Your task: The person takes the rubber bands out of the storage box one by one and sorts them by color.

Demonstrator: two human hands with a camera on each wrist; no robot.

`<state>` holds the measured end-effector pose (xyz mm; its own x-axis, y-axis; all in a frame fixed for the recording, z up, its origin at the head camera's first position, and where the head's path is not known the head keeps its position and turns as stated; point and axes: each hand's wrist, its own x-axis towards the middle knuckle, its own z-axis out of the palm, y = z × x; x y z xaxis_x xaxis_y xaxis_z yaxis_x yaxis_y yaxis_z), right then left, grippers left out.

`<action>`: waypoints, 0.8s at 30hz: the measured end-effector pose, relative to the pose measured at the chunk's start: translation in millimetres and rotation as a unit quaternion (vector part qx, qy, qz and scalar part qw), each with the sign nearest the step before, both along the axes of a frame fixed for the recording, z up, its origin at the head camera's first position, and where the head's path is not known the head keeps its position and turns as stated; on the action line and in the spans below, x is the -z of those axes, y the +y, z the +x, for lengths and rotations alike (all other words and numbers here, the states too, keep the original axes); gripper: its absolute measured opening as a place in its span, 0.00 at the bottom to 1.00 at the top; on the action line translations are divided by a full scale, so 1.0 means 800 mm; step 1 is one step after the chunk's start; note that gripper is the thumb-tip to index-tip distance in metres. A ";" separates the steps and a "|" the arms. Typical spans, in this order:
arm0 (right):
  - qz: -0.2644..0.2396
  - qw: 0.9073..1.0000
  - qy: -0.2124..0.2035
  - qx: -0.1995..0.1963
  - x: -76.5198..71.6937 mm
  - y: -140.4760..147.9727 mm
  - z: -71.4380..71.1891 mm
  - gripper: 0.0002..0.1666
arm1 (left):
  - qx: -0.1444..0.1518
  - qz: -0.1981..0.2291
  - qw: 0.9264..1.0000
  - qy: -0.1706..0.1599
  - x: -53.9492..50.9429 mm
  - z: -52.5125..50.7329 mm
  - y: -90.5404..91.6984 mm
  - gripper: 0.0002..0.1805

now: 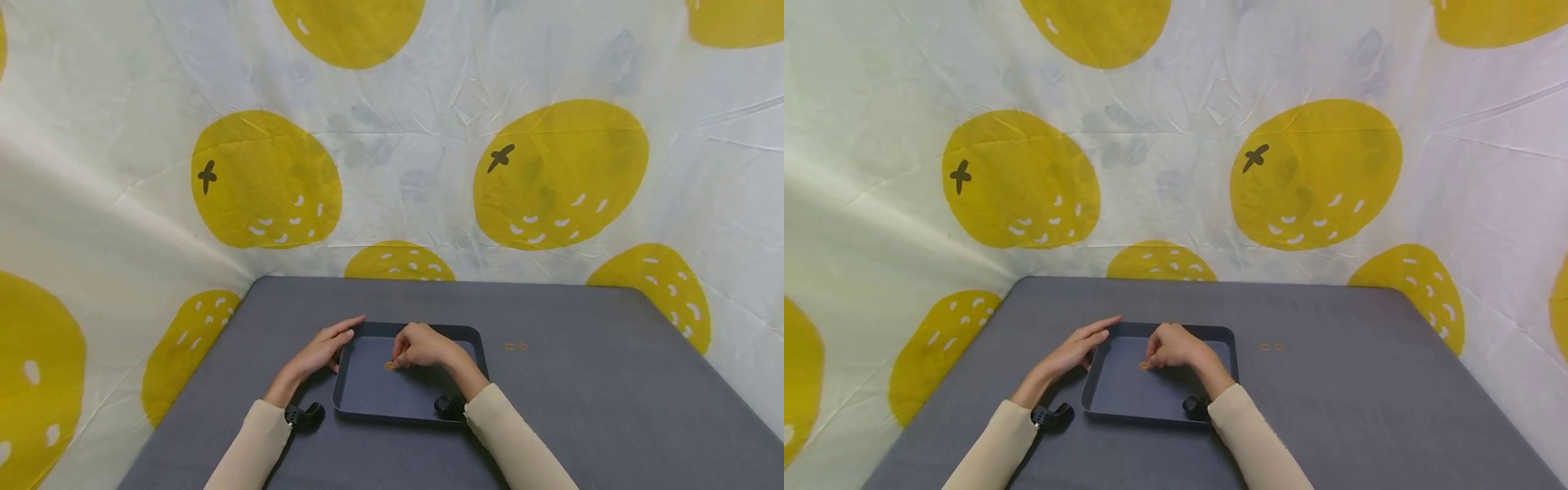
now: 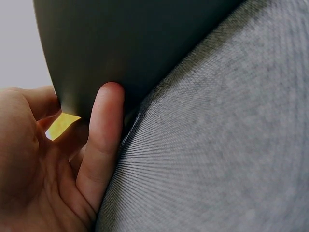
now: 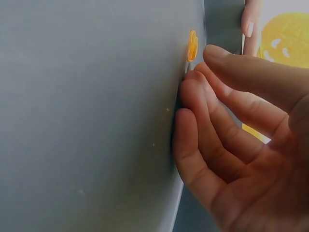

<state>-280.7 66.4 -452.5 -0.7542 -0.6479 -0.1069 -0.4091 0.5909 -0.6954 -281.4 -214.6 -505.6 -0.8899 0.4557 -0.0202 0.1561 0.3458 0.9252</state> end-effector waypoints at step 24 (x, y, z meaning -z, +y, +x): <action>0.004 1.000 0.013 -0.012 0.004 0.001 -0.006 0.05 | 0.001 0.014 1.000 -0.016 0.000 -0.004 0.003 0.27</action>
